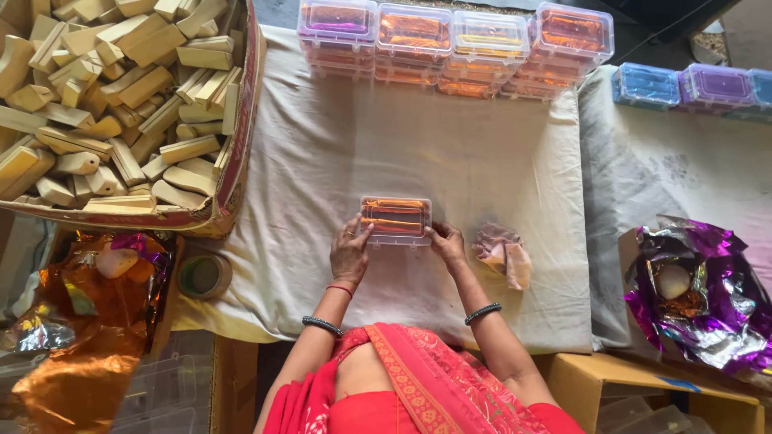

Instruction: The person wraps small wooden blocks in shiny orange foil and places them into clear plastic containers. They wipe the containers with a cloth before and after placing the wrapped items inside. The person also wipes the wooden blocks with a cloth before wrapping them.

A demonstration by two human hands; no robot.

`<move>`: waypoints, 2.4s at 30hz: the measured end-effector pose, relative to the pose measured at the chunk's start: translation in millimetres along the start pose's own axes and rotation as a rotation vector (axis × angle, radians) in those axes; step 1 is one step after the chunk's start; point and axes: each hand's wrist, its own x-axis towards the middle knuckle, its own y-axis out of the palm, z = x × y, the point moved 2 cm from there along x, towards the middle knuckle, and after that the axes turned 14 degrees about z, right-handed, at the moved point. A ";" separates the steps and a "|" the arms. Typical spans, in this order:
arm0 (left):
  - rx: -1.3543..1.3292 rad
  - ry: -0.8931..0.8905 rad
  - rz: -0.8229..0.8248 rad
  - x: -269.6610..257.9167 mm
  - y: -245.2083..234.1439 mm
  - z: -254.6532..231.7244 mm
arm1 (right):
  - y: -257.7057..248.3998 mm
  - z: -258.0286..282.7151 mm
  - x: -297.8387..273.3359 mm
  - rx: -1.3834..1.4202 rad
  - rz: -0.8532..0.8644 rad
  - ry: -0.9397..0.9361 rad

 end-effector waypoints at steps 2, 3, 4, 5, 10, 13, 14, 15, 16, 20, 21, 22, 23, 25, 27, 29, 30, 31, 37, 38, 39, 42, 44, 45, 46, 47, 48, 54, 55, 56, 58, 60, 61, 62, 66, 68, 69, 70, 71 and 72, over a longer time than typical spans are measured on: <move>0.492 0.225 0.005 3.1 15.1 10.3 | 2.4 2.7 -3.4 -0.019 -0.019 0.013; 0.494 0.228 0.003 0.5 5.8 1.8 | 0.8 1.5 -1.4 -0.017 -0.020 0.010; 0.419 0.244 0.037 -4.6 -3.2 -5.1 | 0.8 -1.8 -1.4 -0.009 -0.017 0.005; 0.343 0.258 0.070 -9.4 -12.2 -12.0 | 0.9 -5.1 -1.0 0.000 -0.013 0.000; 0.372 0.251 0.060 -6.6 -12.8 -19.2 | 3.4 1.0 -7.1 -0.014 -0.011 -0.017; 0.430 0.214 0.079 -4.6 -11.0 -17.4 | 6.0 -0.2 -8.8 -0.038 -0.021 -0.005; 0.448 0.217 0.079 -2.8 -10.9 -18.3 | 5.3 -1.5 -7.6 -0.048 -0.030 0.001; 0.449 0.219 0.078 -2.8 -11.4 -18.1 | 5.1 -1.8 -6.0 -0.047 -0.031 -0.002; 0.450 0.238 0.056 -3.8 -11.8 -18.1 | 4.9 -3.0 -5.7 -0.055 -0.034 0.006; 0.461 0.254 0.047 -5.3 -8.8 -16.8 | -0.2 -16.5 1.0 -0.099 -0.035 -0.016; 0.460 0.257 0.046 -5.0 -7.6 -17.2 | -0.5 -17.6 2.1 -0.099 -0.037 -0.018; 0.472 0.251 0.033 -5.0 -7.0 -17.2 | -0.4 -18.7 3.4 -0.111 -0.039 -0.016; 0.483 0.245 0.020 -4.9 -6.3 -17.0 | -0.2 -19.9 4.8 -0.123 -0.041 -0.014; 0.495 0.238 0.032 -5.8 -4.7 -16.4 | -0.6 -24.7 3.8 -0.125 -0.052 0.011; 0.507 0.228 0.040 -4.3 -3.8 -14.3 | 0.1 -25.9 5.7 -0.128 -0.060 0.032; 0.510 0.256 0.024 -5.3 -1.7 -12.0 | 0.8 -25.8 4.7 -0.134 -0.070 0.043; 0.510 0.255 0.025 -5.1 -1.7 -11.7 | 1.1 -24.6 4.5 -0.135 -0.069 0.044; 0.515 0.250 0.035 -4.9 -1.4 -11.4 | 1.3 -23.4 4.3 -0.129 -0.069 0.040; 0.502 0.258 0.015 -3.9 -2.0 -11.5 | -0.2 -29.4 5.2 -0.082 -0.066 0.031; 0.503 0.262 0.011 -4.5 -3.0 -12.4 | -0.8 -31.8 6.1 -0.072 -0.068 0.024; 0.503 0.259 0.011 -4.3 -4.2 -13.0 | 0.4 -31.0 7.3 -0.072 -0.065 0.025; 0.542 0.259 0.048 -6.3 -6.2 -16.2 | 3.2 -24.4 2.1 -0.100 -0.092 -0.003; 0.521 0.231 0.086 -5.2 -9.1 -17.7 | 7.5 -10.9 -0.1 -0.142 -0.105 -0.002; 0.525 0.241 0.082 -5.6 -9.4 -16.8 | 8.2 -18.9 1.2 -0.138 -0.111 -0.009; 0.501 0.243 0.050 -5.7 -8.6 -16.9 | 6.4 -24.9 3.7 -0.203 -0.132 -0.049; 0.477 0.246 0.017 -5.9 -7.8 -16.8 | 4.8 -30.8 6.2 -0.269 -0.154 -0.089; 0.478 0.251 0.010 -7.8 -9.9 -18.1 | 7.1 -40.2 5.2 -0.269 -0.156 -0.097; 0.452 0.250 0.023 -5.8 -6.8 -11.2 | 25.6 -33.8 -1.1 -0.347 -0.232 -0.106; 0.422 0.245 0.020 -3.6 -8.3 -10.1 | 29.7 -25.5 -4.3 -0.245 -0.212 -0.105; 0.392 0.238 0.021 -4.0 -9.1 -8.5 | 34.4 -19.0 -9.9 -0.143 -0.189 -0.101; 0.372 0.224 0.061 -3.9 -13.5 -10.3 | 40.5 -10.9 -19.0 -0.054 -0.187 -0.073; 0.351 0.203 0.095 -0.9 -12.1 -4.6 | 45.6 -4.0 -26.0 0.032 -0.176 -0.046; 0.289 0.182 0.112 2.2 -8.4 2.0 | 47.2 -1.1 -28.8 0.092 -0.169 -0.047; 0.229 0.156 0.129 3.5 -5.7 10.3 | 50.8 0.7 -32.2 0.153 -0.158 -0.044; -0.026 0.284 0.068 17.1 25.0 52.1 | 48.0 -18.9 -30.8 0.242 -0.157 -0.011; -0.794 0.122 0.231 12.4 15.9 41.6 | 45.2 -27.7 -34.1 0.353 -0.156 0.040; -0.794 0.120 0.229 10.1 10.1 36.9 | 45.2 -24.9 -38.9 0.353 -0.153 0.042; -1.007 -0.102 0.284 8.8 8.1 35.0 | 44.3 -22.1 -42.5 0.392 -0.147 0.063; -1.213 -0.331 0.336 6.4 6.7 32.3 | 43.2 -19.4 -46.1 0.432 -0.142 0.083; -1.215 -0.334 0.335 8.9 12.8 38.1 | 38.7 -19.9 -46.8 0.430 -0.141 0.086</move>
